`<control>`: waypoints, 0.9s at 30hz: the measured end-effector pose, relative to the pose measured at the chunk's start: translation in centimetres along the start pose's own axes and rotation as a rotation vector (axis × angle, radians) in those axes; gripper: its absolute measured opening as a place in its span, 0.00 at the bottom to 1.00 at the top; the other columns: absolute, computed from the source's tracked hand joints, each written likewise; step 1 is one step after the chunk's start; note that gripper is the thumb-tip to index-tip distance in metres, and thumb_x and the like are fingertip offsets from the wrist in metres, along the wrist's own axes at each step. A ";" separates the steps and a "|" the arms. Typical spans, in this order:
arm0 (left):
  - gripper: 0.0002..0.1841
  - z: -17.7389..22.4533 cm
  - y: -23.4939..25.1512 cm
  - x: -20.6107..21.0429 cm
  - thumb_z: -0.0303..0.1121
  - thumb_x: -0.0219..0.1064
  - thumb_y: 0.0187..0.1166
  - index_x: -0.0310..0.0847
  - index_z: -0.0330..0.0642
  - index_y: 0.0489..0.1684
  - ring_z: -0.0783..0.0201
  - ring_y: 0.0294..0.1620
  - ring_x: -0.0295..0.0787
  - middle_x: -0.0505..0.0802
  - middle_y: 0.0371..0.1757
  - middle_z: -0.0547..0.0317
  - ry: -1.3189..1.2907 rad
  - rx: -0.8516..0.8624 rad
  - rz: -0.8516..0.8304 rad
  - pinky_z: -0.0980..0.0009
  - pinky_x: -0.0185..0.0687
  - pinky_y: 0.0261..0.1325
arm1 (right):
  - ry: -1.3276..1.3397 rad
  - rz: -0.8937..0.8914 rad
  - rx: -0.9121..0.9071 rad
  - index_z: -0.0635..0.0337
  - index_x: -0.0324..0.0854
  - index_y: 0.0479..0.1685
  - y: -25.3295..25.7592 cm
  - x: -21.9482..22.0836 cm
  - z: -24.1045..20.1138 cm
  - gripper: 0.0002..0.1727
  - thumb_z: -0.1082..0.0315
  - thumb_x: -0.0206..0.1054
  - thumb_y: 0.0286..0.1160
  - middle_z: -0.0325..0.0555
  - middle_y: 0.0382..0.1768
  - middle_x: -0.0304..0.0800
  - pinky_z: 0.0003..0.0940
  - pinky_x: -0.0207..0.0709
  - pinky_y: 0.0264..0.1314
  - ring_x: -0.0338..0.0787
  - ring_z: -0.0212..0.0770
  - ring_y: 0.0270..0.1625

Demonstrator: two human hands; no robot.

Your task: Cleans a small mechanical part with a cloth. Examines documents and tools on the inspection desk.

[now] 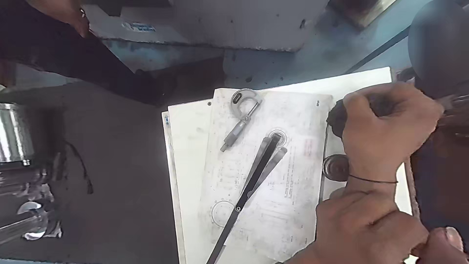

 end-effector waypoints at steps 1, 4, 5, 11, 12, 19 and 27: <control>0.17 0.0 0.0 0.0 0.28 0.70 0.69 0.73 0.38 0.08 0.68 0.18 0.74 0.76 0.14 0.59 0.004 0.001 0.002 0.74 0.72 0.22 | -0.002 0.000 -0.003 0.49 0.87 0.38 0.0 0.0 0.0 0.07 0.59 0.67 0.72 0.29 0.28 0.82 0.27 0.70 0.37 0.78 0.22 0.30; 0.18 0.1 -0.1 0.0 0.28 0.69 0.69 0.72 0.38 0.08 0.68 0.17 0.74 0.75 0.14 0.59 0.015 0.002 0.003 0.75 0.72 0.22 | -0.005 -0.006 0.002 0.49 0.87 0.38 0.0 0.0 0.0 0.07 0.59 0.67 0.72 0.30 0.28 0.83 0.32 0.70 0.37 0.79 0.24 0.30; 0.18 0.1 -0.1 0.0 0.29 0.69 0.70 0.72 0.38 0.08 0.68 0.17 0.73 0.75 0.14 0.60 0.016 0.002 0.006 0.75 0.72 0.22 | -0.005 -0.007 0.004 0.50 0.87 0.37 0.0 0.0 0.0 0.07 0.59 0.67 0.72 0.31 0.28 0.84 0.33 0.71 0.37 0.79 0.25 0.30; 0.18 0.2 -0.1 0.0 0.30 0.69 0.71 0.72 0.38 0.08 0.69 0.17 0.73 0.75 0.14 0.60 0.011 -0.005 -0.001 0.75 0.72 0.21 | -0.046 -0.026 0.029 0.51 0.88 0.39 -0.1 -0.1 -0.2 0.10 0.56 0.67 0.72 0.35 0.29 0.85 0.40 0.70 0.38 0.81 0.31 0.31; 0.18 0.2 -0.1 0.0 0.30 0.69 0.71 0.72 0.38 0.08 0.69 0.17 0.73 0.74 0.14 0.60 0.012 -0.005 0.001 0.75 0.72 0.21 | -0.041 -0.026 0.027 0.51 0.88 0.39 -0.1 -0.1 -0.2 0.10 0.56 0.67 0.73 0.36 0.29 0.85 0.40 0.71 0.38 0.81 0.31 0.31; 0.19 0.2 -0.1 0.2 0.28 0.68 0.70 0.70 0.39 0.07 0.71 0.16 0.71 0.73 0.14 0.61 0.006 -0.013 -0.002 0.77 0.69 0.19 | -0.001 -0.007 0.009 0.49 0.87 0.36 -0.1 -0.1 0.0 0.08 0.57 0.67 0.72 0.33 0.28 0.84 0.35 0.70 0.36 0.80 0.28 0.30; 0.19 0.1 -0.2 0.2 0.29 0.68 0.71 0.70 0.39 0.07 0.72 0.17 0.71 0.73 0.14 0.61 0.021 -0.015 -0.009 0.78 0.68 0.19 | -0.006 -0.009 0.013 0.49 0.87 0.36 0.0 -0.1 0.0 0.09 0.57 0.66 0.71 0.32 0.26 0.82 0.34 0.69 0.35 0.78 0.27 0.28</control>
Point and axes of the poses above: each hand's wrist, its own y-axis towards the middle knuckle, its own x-axis out of the palm, z = x × y, the point moved 7 cm from there along y, towards the middle knuckle
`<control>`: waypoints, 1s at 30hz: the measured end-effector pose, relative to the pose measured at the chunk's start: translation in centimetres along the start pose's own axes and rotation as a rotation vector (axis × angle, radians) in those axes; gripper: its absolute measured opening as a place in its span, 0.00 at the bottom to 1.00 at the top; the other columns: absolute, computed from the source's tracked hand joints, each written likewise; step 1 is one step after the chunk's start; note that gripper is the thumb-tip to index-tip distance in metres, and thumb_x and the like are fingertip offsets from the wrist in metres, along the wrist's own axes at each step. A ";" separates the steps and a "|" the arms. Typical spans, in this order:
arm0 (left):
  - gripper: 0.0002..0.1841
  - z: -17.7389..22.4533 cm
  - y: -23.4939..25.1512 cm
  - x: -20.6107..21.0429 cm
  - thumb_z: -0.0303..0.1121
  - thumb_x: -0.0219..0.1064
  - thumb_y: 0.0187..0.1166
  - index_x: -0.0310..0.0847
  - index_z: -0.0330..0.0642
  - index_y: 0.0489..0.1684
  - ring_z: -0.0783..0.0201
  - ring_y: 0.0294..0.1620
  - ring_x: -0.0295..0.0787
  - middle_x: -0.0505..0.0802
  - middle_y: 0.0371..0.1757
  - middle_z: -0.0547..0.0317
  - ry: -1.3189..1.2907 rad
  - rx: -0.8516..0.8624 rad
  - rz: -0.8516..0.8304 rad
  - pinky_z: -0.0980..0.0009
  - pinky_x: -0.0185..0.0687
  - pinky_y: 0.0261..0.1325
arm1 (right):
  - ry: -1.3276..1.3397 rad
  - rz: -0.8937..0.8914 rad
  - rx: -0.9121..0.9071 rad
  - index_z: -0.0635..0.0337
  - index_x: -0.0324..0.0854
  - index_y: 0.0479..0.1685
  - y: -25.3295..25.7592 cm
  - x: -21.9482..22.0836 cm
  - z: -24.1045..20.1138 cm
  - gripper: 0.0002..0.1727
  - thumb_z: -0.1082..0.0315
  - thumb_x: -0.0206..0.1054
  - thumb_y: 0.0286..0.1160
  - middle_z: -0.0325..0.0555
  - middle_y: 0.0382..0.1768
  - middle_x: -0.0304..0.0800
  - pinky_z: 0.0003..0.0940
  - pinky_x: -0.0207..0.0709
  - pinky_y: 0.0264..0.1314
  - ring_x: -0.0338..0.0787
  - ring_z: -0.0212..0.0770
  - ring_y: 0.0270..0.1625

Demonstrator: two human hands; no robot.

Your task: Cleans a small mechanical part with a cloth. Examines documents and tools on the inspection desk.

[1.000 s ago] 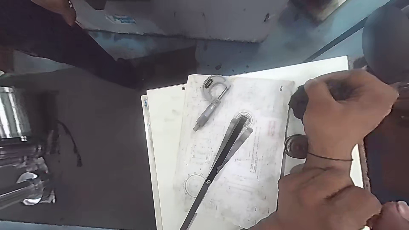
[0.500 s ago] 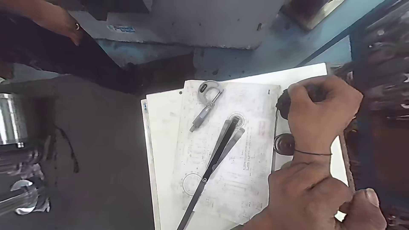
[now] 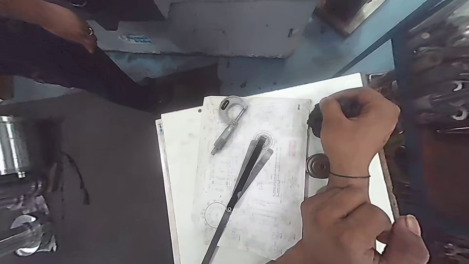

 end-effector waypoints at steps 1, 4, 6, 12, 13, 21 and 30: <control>0.18 0.2 -0.1 0.0 0.30 0.68 0.71 0.71 0.39 0.08 0.71 0.17 0.72 0.74 0.14 0.61 0.012 0.013 0.002 0.77 0.70 0.20 | 0.008 0.003 -0.031 0.49 0.87 0.37 0.1 0.1 0.5 0.08 0.57 0.67 0.71 0.31 0.27 0.83 0.34 0.69 0.35 0.78 0.26 0.29; 0.18 1.5 -0.4 0.3 0.32 0.68 0.74 0.74 0.42 0.10 0.66 0.20 0.78 0.79 0.15 0.59 0.110 0.116 0.001 0.74 0.76 0.26 | 0.014 0.005 -0.203 0.41 0.90 0.43 1.6 0.9 5.0 0.09 0.50 0.71 0.76 0.28 0.34 0.90 0.33 0.82 0.35 0.87 0.25 0.33; 0.17 2.0 -0.8 0.5 0.32 0.69 0.73 0.75 0.43 0.11 0.65 0.21 0.79 0.81 0.17 0.59 0.145 0.178 0.002 0.72 0.76 0.27 | 0.006 -0.008 -0.143 0.40 0.90 0.42 1.9 0.9 5.4 0.07 0.52 0.72 0.76 0.29 0.35 0.91 0.35 0.83 0.38 0.88 0.27 0.35; 0.21 1.8 -0.7 0.5 0.33 0.66 0.76 0.70 0.42 0.08 0.63 0.17 0.75 0.77 0.13 0.58 0.120 0.164 0.038 0.70 0.74 0.24 | 0.002 -0.003 -0.194 0.39 0.90 0.44 2.3 0.8 6.4 0.09 0.49 0.71 0.77 0.29 0.36 0.91 0.36 0.83 0.38 0.88 0.27 0.36; 0.20 1.8 -0.8 0.4 0.32 0.67 0.75 0.71 0.42 0.09 0.64 0.18 0.76 0.77 0.14 0.58 0.107 0.164 0.033 0.70 0.74 0.24 | 0.008 -0.001 -0.199 0.40 0.90 0.44 2.2 0.7 6.2 0.09 0.49 0.72 0.77 0.30 0.36 0.91 0.35 0.83 0.38 0.88 0.26 0.35; 0.20 1.3 -0.5 0.3 0.32 0.66 0.75 0.72 0.40 0.08 0.64 0.18 0.77 0.78 0.14 0.56 0.083 0.135 0.053 0.71 0.76 0.25 | 0.011 0.008 -0.033 0.49 0.88 0.37 0.1 -0.3 -0.2 0.07 0.59 0.68 0.72 0.30 0.30 0.84 0.27 0.71 0.39 0.80 0.21 0.33; 0.16 0.8 -0.5 0.3 0.29 0.69 0.70 0.76 0.38 0.09 0.66 0.19 0.79 0.80 0.15 0.58 0.066 0.091 0.014 0.73 0.78 0.25 | 0.012 0.023 -0.038 0.47 0.88 0.36 0.0 -0.2 0.0 0.06 0.59 0.67 0.72 0.27 0.29 0.84 0.26 0.69 0.38 0.79 0.19 0.31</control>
Point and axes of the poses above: each hand's wrist, its own y-axis towards the middle knuckle, its own x-axis out of the palm, z = x × y, the point moved 7 cm from there along y, towards the middle knuckle
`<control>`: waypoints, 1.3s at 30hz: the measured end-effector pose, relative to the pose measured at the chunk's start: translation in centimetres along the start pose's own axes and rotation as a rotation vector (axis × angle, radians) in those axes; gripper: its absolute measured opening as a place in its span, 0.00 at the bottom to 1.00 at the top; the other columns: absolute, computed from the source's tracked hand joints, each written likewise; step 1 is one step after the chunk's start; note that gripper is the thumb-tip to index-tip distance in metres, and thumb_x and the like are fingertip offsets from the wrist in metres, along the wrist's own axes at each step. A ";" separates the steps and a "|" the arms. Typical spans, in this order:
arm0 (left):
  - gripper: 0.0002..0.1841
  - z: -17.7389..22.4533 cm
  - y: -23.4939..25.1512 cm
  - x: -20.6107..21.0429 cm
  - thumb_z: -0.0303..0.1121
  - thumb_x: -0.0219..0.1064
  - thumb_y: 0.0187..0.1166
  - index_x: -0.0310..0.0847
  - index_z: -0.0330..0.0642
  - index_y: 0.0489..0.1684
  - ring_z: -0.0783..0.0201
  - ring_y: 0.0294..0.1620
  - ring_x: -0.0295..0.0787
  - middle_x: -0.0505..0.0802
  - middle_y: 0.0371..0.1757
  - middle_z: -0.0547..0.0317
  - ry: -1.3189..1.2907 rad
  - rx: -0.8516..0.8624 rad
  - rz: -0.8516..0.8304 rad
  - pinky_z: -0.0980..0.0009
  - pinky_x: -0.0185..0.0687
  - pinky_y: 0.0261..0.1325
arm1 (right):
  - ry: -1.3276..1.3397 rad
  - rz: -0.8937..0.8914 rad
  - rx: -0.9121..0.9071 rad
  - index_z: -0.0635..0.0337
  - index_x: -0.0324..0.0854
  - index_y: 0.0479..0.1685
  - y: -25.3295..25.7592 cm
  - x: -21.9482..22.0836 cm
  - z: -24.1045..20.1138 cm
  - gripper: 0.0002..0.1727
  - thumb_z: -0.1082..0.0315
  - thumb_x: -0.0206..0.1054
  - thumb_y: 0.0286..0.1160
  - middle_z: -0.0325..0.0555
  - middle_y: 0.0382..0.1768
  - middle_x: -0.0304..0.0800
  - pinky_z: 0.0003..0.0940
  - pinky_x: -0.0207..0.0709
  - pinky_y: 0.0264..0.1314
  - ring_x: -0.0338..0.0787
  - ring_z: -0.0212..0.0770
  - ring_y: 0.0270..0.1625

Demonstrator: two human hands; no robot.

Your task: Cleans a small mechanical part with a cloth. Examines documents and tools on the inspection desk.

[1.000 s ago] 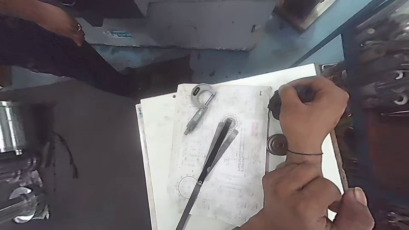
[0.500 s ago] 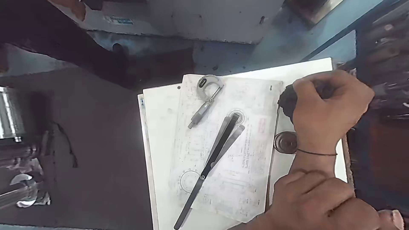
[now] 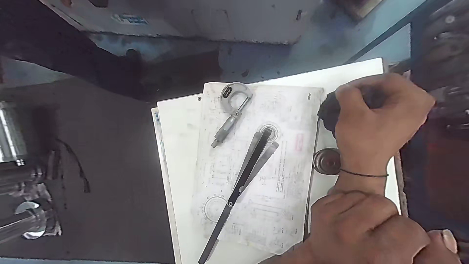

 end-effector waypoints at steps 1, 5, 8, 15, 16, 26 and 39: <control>0.16 0.0 0.0 0.0 0.29 0.69 0.70 0.75 0.38 0.09 0.66 0.19 0.78 0.80 0.15 0.58 -0.002 -0.010 -0.006 0.73 0.78 0.25 | 0.001 0.001 0.001 0.47 0.88 0.36 0.0 0.0 0.0 0.06 0.59 0.67 0.72 0.27 0.29 0.84 0.25 0.69 0.37 0.79 0.19 0.31; 0.16 -0.1 0.1 0.0 0.29 0.69 0.70 0.75 0.39 0.09 0.66 0.20 0.78 0.79 0.16 0.58 -0.003 -0.025 -0.016 0.73 0.77 0.25 | -0.002 -0.013 0.018 0.47 0.88 0.37 0.1 0.1 0.0 0.06 0.59 0.68 0.72 0.28 0.31 0.85 0.26 0.71 0.39 0.80 0.20 0.33; 0.16 -0.1 0.1 0.0 0.29 0.69 0.70 0.75 0.39 0.09 0.66 0.20 0.78 0.79 0.16 0.58 0.006 -0.024 -0.026 0.73 0.76 0.25 | 0.009 -0.013 0.023 0.48 0.88 0.37 0.0 0.0 0.1 0.06 0.59 0.68 0.72 0.28 0.31 0.85 0.27 0.70 0.39 0.80 0.21 0.33; 0.17 -0.2 0.1 0.0 0.29 0.69 0.70 0.75 0.39 0.09 0.66 0.18 0.76 0.78 0.15 0.58 -0.015 -0.038 -0.025 0.73 0.74 0.24 | -0.017 -0.022 0.022 0.48 0.88 0.37 0.0 0.1 0.0 0.08 0.58 0.67 0.72 0.30 0.30 0.85 0.29 0.70 0.40 0.80 0.22 0.33; 0.17 -0.3 0.1 -0.1 0.29 0.69 0.70 0.75 0.39 0.09 0.66 0.18 0.76 0.78 0.15 0.58 -0.017 -0.038 -0.021 0.73 0.74 0.23 | -0.018 -0.024 0.025 0.48 0.88 0.37 0.0 0.1 -0.1 0.08 0.58 0.67 0.72 0.30 0.31 0.85 0.29 0.70 0.40 0.80 0.22 0.33; 0.17 -0.4 0.1 0.0 0.29 0.70 0.70 0.75 0.39 0.08 0.67 0.18 0.75 0.77 0.14 0.60 -0.039 -0.037 -0.018 0.74 0.72 0.22 | 0.006 -0.018 -0.214 0.42 0.91 0.44 1.5 0.7 5.2 0.10 0.50 0.71 0.77 0.28 0.36 0.91 0.33 0.84 0.37 0.88 0.23 0.36; 0.17 -0.5 0.2 -0.1 0.29 0.69 0.70 0.75 0.38 0.09 0.67 0.18 0.75 0.77 0.15 0.59 -0.040 -0.051 -0.017 0.74 0.73 0.23 | -0.042 -0.016 0.020 0.48 0.88 0.38 0.0 0.0 -0.1 0.08 0.57 0.67 0.72 0.30 0.30 0.85 0.30 0.69 0.39 0.80 0.23 0.33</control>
Point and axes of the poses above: each hand's wrist, its own y-axis towards the middle knuckle, its own x-axis out of the palm, z = x × y, the point moved 7 cm from there along y, towards the middle knuckle
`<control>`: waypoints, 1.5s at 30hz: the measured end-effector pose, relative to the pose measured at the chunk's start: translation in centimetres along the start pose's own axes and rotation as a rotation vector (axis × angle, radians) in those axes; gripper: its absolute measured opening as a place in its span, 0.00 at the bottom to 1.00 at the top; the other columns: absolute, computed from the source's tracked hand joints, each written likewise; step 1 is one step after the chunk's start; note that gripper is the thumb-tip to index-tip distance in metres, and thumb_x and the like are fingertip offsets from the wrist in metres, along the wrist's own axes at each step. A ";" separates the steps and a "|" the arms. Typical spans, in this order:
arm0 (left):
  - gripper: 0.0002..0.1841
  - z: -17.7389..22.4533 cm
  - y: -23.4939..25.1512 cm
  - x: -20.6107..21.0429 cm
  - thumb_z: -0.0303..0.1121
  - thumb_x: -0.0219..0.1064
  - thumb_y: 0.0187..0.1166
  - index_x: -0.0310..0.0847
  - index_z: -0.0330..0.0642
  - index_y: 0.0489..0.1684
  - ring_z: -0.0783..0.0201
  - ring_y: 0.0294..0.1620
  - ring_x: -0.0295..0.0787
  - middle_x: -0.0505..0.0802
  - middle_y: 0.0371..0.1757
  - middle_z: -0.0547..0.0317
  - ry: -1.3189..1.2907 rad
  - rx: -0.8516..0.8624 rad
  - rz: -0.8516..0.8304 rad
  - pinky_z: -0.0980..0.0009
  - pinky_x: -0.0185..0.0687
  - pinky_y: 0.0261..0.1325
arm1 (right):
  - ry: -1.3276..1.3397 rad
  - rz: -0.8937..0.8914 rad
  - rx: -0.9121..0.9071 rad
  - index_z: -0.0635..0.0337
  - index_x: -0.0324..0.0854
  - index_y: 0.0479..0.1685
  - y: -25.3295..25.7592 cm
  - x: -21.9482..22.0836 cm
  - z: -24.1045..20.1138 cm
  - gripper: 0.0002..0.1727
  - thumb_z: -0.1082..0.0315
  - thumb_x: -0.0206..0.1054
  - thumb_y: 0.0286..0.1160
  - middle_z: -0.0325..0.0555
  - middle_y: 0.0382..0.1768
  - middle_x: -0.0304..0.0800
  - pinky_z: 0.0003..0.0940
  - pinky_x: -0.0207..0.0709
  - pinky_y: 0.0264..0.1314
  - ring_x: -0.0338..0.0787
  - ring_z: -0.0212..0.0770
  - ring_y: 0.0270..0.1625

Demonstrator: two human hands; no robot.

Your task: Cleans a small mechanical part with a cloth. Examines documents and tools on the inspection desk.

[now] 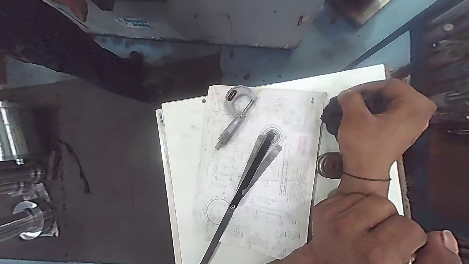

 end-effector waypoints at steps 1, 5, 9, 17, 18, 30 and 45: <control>0.17 0.0 0.0 0.0 0.29 0.69 0.71 0.75 0.38 0.09 0.67 0.18 0.75 0.78 0.15 0.58 -0.004 0.000 0.001 0.74 0.74 0.23 | -0.002 -0.001 -0.002 0.48 0.88 0.38 0.0 0.0 0.0 0.08 0.57 0.67 0.72 0.31 0.30 0.85 0.30 0.70 0.40 0.81 0.23 0.34; 0.17 0.0 0.1 -0.1 0.29 0.69 0.70 0.75 0.38 0.09 0.66 0.19 0.77 0.78 0.15 0.58 -0.005 -0.010 0.005 0.73 0.76 0.24 | 0.024 -0.004 -0.008 0.49 0.89 0.38 -0.1 0.0 -0.1 0.07 0.59 0.68 0.72 0.30 0.31 0.85 0.26 0.70 0.40 0.80 0.20 0.33; 0.16 -0.1 0.1 -0.1 0.28 0.69 0.70 0.75 0.38 0.09 0.67 0.19 0.77 0.78 0.15 0.58 -0.023 -0.004 0.012 0.74 0.75 0.24 | 0.046 -0.004 -0.017 0.49 0.88 0.38 0.0 0.1 0.0 0.07 0.59 0.68 0.72 0.29 0.31 0.84 0.25 0.70 0.40 0.79 0.19 0.33; 0.16 -0.1 0.1 -0.1 0.28 0.68 0.70 0.75 0.37 0.09 0.67 0.18 0.76 0.77 0.15 0.58 -0.028 -0.003 0.012 0.74 0.74 0.23 | 0.044 0.009 -0.020 0.48 0.88 0.37 0.0 0.2 0.0 0.07 0.58 0.68 0.72 0.28 0.31 0.85 0.27 0.70 0.40 0.80 0.20 0.33; 0.16 -0.1 0.1 -0.1 0.28 0.68 0.70 0.75 0.37 0.09 0.67 0.18 0.76 0.77 0.15 0.58 -0.028 -0.002 0.013 0.74 0.74 0.23 | 0.044 0.007 -0.020 0.48 0.88 0.37 0.0 0.2 0.0 0.07 0.58 0.68 0.72 0.29 0.31 0.85 0.27 0.69 0.40 0.80 0.20 0.33; 0.16 -0.1 0.2 -0.2 0.28 0.68 0.70 0.75 0.37 0.09 0.67 0.18 0.75 0.77 0.15 0.58 -0.018 -0.014 -0.005 0.74 0.73 0.23 | 0.042 0.010 -0.028 0.48 0.88 0.36 0.0 0.1 0.0 0.07 0.58 0.68 0.72 0.27 0.30 0.84 0.24 0.69 0.38 0.78 0.18 0.32; 0.16 -0.2 0.3 -0.2 0.28 0.69 0.70 0.76 0.37 0.09 0.67 0.18 0.76 0.77 0.15 0.58 -0.043 -0.032 0.008 0.73 0.74 0.23 | 0.031 0.004 -0.021 0.49 0.88 0.37 0.0 0.1 -0.1 0.07 0.59 0.67 0.72 0.28 0.30 0.83 0.23 0.69 0.38 0.78 0.18 0.31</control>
Point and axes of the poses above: each hand's wrist, its own y-axis towards the middle knuckle, its own x-axis out of the palm, z = x × y, the point moved 7 cm from there along y, towards the middle knuckle
